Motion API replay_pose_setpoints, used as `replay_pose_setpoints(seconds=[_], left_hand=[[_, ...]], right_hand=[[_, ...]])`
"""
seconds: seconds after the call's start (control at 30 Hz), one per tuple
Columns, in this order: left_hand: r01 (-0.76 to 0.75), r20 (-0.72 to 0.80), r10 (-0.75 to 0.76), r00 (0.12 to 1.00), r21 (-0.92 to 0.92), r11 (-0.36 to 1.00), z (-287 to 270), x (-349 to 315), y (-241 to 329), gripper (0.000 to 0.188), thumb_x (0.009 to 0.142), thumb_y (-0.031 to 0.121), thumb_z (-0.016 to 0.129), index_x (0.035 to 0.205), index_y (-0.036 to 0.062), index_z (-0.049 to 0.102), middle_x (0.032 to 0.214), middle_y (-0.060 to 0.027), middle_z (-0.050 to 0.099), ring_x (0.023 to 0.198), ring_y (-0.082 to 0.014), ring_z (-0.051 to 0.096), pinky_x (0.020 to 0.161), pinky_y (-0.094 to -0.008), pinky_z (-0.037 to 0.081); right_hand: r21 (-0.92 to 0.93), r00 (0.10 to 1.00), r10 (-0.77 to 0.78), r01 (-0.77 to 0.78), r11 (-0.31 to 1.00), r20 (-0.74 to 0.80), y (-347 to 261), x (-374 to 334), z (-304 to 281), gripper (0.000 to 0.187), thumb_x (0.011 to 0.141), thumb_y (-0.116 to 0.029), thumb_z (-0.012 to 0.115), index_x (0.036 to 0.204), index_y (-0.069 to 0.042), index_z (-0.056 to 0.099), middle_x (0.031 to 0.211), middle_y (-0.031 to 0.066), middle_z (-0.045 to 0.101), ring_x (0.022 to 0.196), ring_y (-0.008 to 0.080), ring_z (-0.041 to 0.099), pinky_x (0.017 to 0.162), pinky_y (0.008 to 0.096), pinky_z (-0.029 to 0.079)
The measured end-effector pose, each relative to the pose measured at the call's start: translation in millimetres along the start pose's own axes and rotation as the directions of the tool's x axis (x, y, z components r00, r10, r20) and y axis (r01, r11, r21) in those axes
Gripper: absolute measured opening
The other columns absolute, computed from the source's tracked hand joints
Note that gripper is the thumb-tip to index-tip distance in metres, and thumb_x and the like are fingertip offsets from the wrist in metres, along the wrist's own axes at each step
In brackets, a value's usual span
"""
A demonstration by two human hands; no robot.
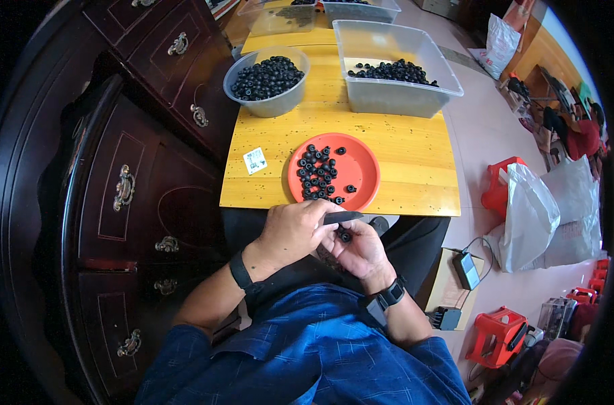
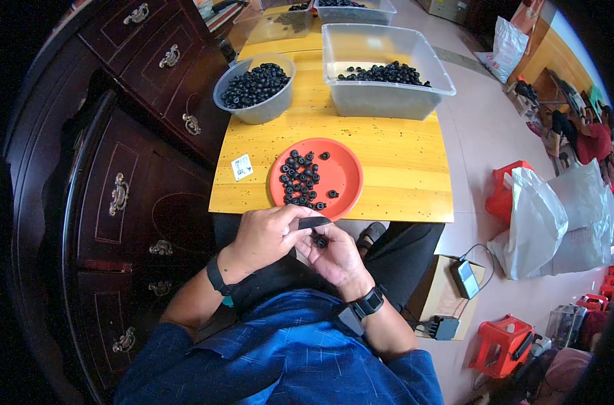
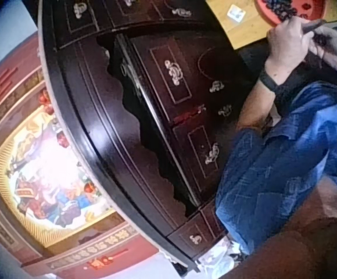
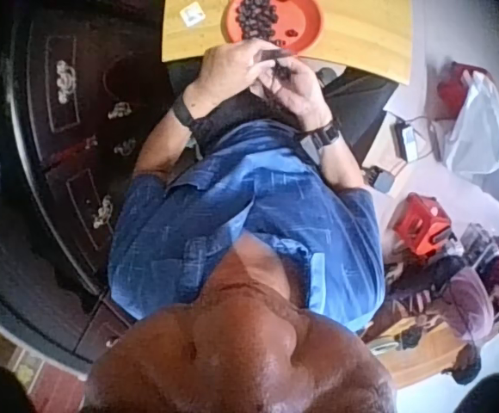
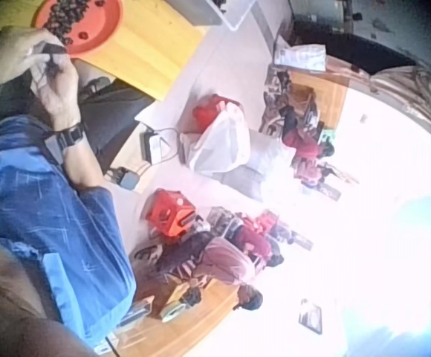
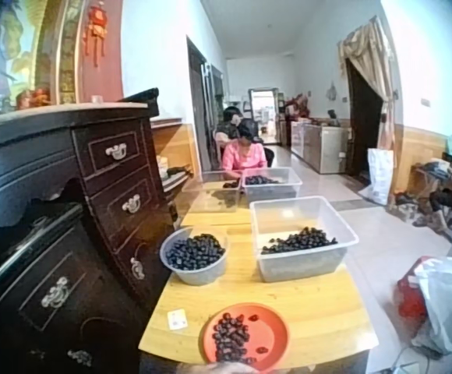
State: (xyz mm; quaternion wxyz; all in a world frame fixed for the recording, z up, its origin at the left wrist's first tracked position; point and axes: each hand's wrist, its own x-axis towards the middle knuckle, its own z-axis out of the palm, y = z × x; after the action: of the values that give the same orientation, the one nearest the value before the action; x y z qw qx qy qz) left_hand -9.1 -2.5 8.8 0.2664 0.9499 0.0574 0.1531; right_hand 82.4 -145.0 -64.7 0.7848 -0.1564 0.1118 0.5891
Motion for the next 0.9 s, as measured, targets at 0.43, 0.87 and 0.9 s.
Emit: replay_pose_setpoints(seconds=[0.43,0.87,0.9], left_hand=[[0.001,-0.119,-0.029,0.992,-0.226,0.974,5.8,-5.3,4.1,0.018,0.082,0.006,0.076,0.098,0.0046,0.069,0.07,-0.0064,0.066,0.058,-0.0149,0.065,0.054,-0.0286,0.049],[-0.086,-0.23,0.033,0.973,-0.224,0.971,4.8,-7.0,5.2,0.021,0.078,-0.003,0.076,0.097,0.004,0.071,0.082,-0.0098,0.07,0.067,-0.0187,0.07,0.057,-0.0297,0.053],[-0.085,-0.229,0.032,0.973,-0.225,0.971,5.2,-7.8,5.2,0.021,0.078,-0.003,0.076,0.097,0.004,0.071,0.082,-0.0098,0.07,0.067,-0.0187,0.07,0.057,-0.0297,0.053]], right_hand=[[0.021,0.993,0.104,-0.105,0.994,0.059,2.4,-2.1,-7.8,0.021,0.098,-0.02,0.062,0.113,-0.005,0.06,0.096,0.0065,0.064,0.08,0.0163,0.064,0.064,0.027,0.051],[-0.029,0.983,0.049,-0.044,0.999,0.176,2.0,-8.0,1.1,0.022,0.099,-0.021,0.061,0.116,-0.007,0.058,0.091,0.0014,0.059,0.072,0.0102,0.055,0.062,0.0222,0.046],[-0.016,0.98,0.058,-0.056,0.998,0.192,1.0,-7.7,0.7,0.022,0.099,-0.022,0.061,0.115,-0.007,0.059,0.091,0.0013,0.059,0.072,0.0101,0.054,0.062,0.0221,0.046]])
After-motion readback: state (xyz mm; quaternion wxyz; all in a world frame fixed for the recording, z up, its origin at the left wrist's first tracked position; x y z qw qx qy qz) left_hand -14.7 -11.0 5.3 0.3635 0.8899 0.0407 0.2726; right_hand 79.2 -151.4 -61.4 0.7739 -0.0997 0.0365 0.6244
